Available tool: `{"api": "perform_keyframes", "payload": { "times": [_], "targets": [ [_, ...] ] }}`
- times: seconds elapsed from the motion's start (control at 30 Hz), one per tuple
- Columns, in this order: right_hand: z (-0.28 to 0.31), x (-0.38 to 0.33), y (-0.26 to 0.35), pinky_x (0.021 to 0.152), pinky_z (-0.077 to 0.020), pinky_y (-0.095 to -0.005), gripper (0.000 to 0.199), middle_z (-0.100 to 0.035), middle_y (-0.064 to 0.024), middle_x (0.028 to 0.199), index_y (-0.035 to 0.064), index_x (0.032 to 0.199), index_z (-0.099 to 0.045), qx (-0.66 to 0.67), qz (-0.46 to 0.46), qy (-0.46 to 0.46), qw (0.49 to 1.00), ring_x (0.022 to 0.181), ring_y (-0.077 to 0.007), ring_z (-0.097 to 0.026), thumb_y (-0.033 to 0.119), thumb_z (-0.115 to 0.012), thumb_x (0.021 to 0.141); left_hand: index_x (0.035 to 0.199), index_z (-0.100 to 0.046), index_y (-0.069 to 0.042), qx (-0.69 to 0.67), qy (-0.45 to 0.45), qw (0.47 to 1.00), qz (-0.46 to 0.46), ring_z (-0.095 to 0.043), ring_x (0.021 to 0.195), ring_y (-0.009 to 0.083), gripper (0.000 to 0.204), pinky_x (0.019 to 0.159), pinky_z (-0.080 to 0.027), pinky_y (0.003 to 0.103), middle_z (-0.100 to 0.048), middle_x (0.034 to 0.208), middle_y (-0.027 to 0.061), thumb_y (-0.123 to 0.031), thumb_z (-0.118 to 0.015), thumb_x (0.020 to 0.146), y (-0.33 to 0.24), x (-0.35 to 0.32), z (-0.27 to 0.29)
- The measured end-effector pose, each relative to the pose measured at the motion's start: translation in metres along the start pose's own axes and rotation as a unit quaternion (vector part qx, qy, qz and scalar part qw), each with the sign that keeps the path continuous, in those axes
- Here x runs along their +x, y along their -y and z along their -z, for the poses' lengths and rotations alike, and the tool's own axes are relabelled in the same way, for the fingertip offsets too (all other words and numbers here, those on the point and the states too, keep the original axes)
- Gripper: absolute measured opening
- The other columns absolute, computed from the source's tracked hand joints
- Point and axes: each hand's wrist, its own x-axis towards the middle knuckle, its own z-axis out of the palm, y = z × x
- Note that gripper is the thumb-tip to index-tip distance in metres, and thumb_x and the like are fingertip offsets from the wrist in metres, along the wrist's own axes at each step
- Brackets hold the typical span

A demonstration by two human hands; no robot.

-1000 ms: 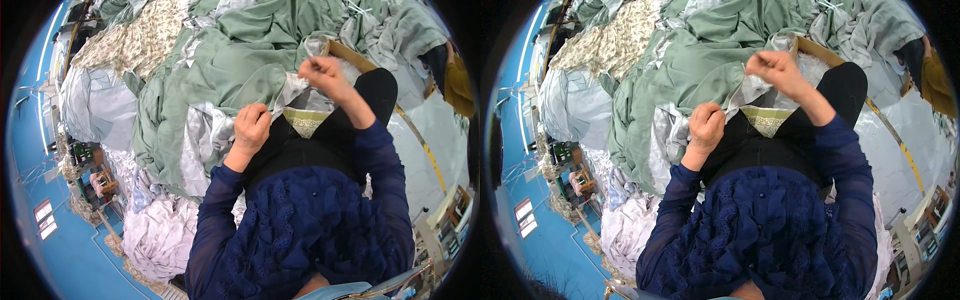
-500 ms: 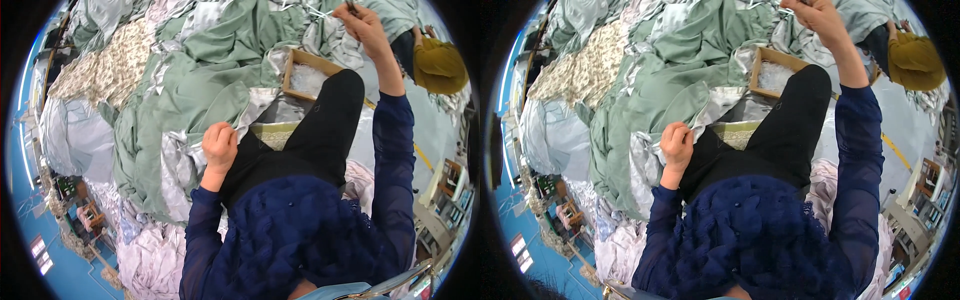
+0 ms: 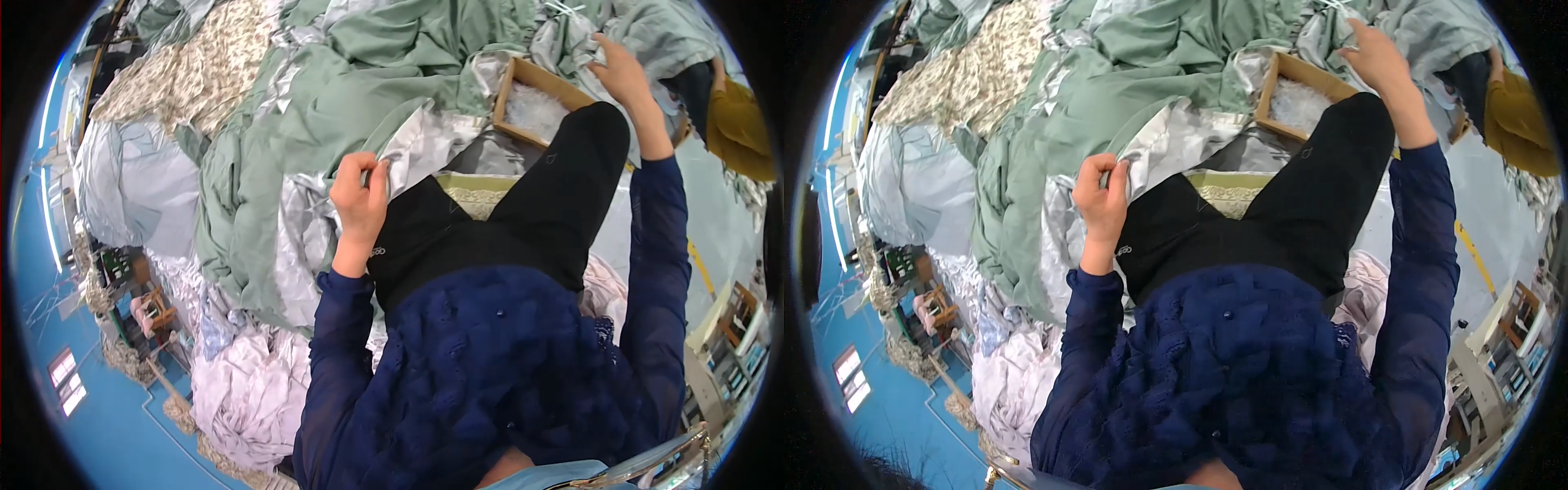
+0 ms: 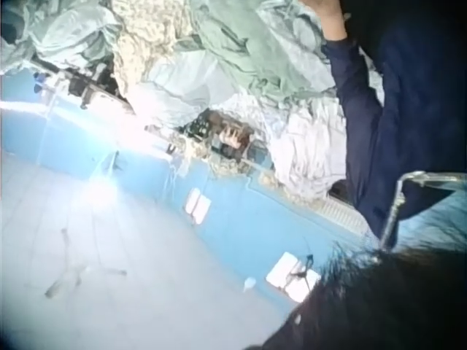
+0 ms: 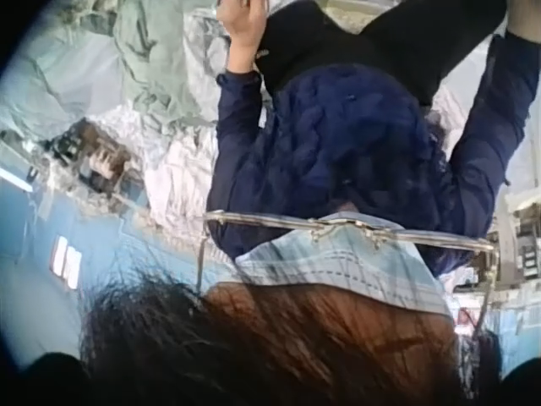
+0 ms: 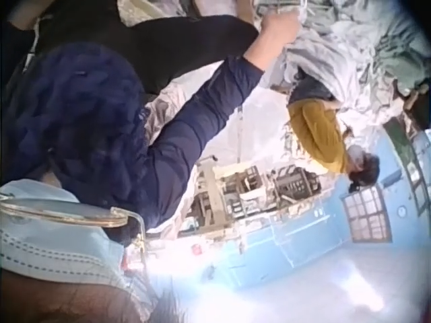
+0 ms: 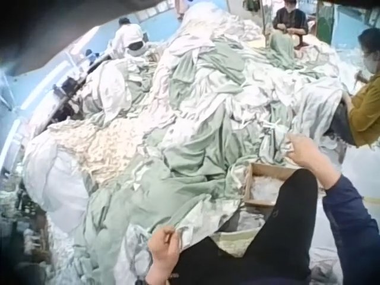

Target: Trimming loose threads from pieces of fabric using small scissors.

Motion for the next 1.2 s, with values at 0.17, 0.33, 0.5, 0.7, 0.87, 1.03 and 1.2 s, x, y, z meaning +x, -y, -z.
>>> {"api": "perform_keyframes", "payload": {
  "times": [0.17, 0.33, 0.5, 0.7, 0.87, 1.03, 1.2],
  "targets": [
    [0.018, -0.016, 0.073, 0.077, -0.0532, -0.0372, 0.042, -0.066, -0.0167, 0.112, 0.0054, 0.124, -0.06, 0.158, 0.036, -0.044, 0.986, 0.092, -0.0268, -0.068, 0.012, -0.07, 0.084, 0.085, -0.059, 0.001, -0.081, -0.009, 0.989, 0.124, -0.058, 0.07, 0.0113, 0.012, 0.065, -0.048, 0.025, -0.063, 0.077, 0.0049, -0.001, -0.071, 0.084, 0.013, 0.0, 0.012],
    [0.007, -0.081, 0.189, 0.071, -0.0516, -0.0302, 0.028, -0.069, -0.0122, 0.089, 0.0006, 0.104, -0.068, 0.406, 0.084, 0.249, 0.875, 0.08, -0.0183, -0.065, 0.015, -0.074, 0.081, 0.086, -0.059, 0.001, -0.097, -0.025, 0.982, 0.162, -0.055, 0.073, 0.0067, 0.012, 0.067, -0.047, 0.022, -0.062, 0.078, 0.0013, -0.002, -0.071, 0.085, 0.023, 0.001, 0.035],
    [-0.043, -0.138, 0.251, 0.063, -0.0502, -0.0305, 0.029, -0.068, -0.0155, 0.077, -0.0016, 0.091, -0.07, 0.428, 0.032, 0.321, 0.844, 0.066, -0.0173, -0.064, 0.022, -0.077, 0.076, 0.086, -0.059, 0.001, -0.108, -0.009, 0.978, 0.177, -0.055, 0.071, 0.0076, 0.011, 0.067, -0.047, 0.023, -0.062, 0.077, 0.002, -0.002, -0.07, 0.085, 0.03, -0.007, 0.034],
    [-0.063, -0.127, 0.22, 0.055, -0.0483, -0.0303, 0.019, -0.066, -0.0132, 0.066, -0.0023, 0.084, -0.069, 0.443, -0.036, 0.284, 0.849, 0.057, -0.0119, -0.061, 0.015, -0.069, 0.076, 0.087, -0.059, 0.001, -0.052, 0.028, 0.988, 0.144, -0.057, 0.074, 0.0068, 0.01, 0.069, -0.048, 0.021, -0.061, 0.081, 0.0015, 0.001, -0.069, 0.086, 0.032, -0.014, 0.036],
    [-0.051, -0.089, 0.16, 0.05, -0.0434, -0.0268, 0.017, -0.062, -0.0045, 0.065, -0.0022, 0.084, -0.066, 0.423, -0.115, 0.182, 0.88, 0.054, -0.0084, -0.054, 0.014, -0.065, 0.084, 0.087, -0.06, 0.001, -0.095, 0.029, 0.982, 0.16, -0.057, 0.074, 0.0068, 0.01, 0.068, -0.048, 0.021, -0.062, 0.08, 0.0021, 0.0, -0.07, 0.086, 0.029, -0.009, 0.033],
    [-0.031, -0.096, 0.19, 0.052, -0.0427, -0.0233, 0.017, -0.06, 0.0023, 0.068, 0.0001, 0.088, -0.068, 0.489, -0.112, 0.326, 0.802, 0.06, -0.0034, -0.052, 0.016, -0.072, 0.084, 0.087, -0.059, 0.001, -0.063, 0.022, 0.988, 0.143, -0.057, 0.074, 0.0064, 0.011, 0.068, -0.048, 0.021, -0.062, 0.08, 0.0018, 0.0, -0.07, 0.085, 0.034, -0.014, 0.035],
    [-0.045, -0.149, 0.248, 0.07, -0.0536, -0.0396, 0.039, -0.068, -0.0187, 0.077, -0.0026, 0.09, -0.07, 0.441, 0.005, 0.27, 0.856, 0.074, -0.033, -0.068, 0.031, -0.079, 0.071, 0.086, -0.059, 0.0, -0.077, 0.022, 0.986, 0.144, -0.056, 0.072, 0.0062, 0.011, 0.067, -0.047, 0.021, -0.06, 0.078, 0.0009, 0.0, -0.07, 0.085, 0.034, -0.01, 0.028]
  ]
}}
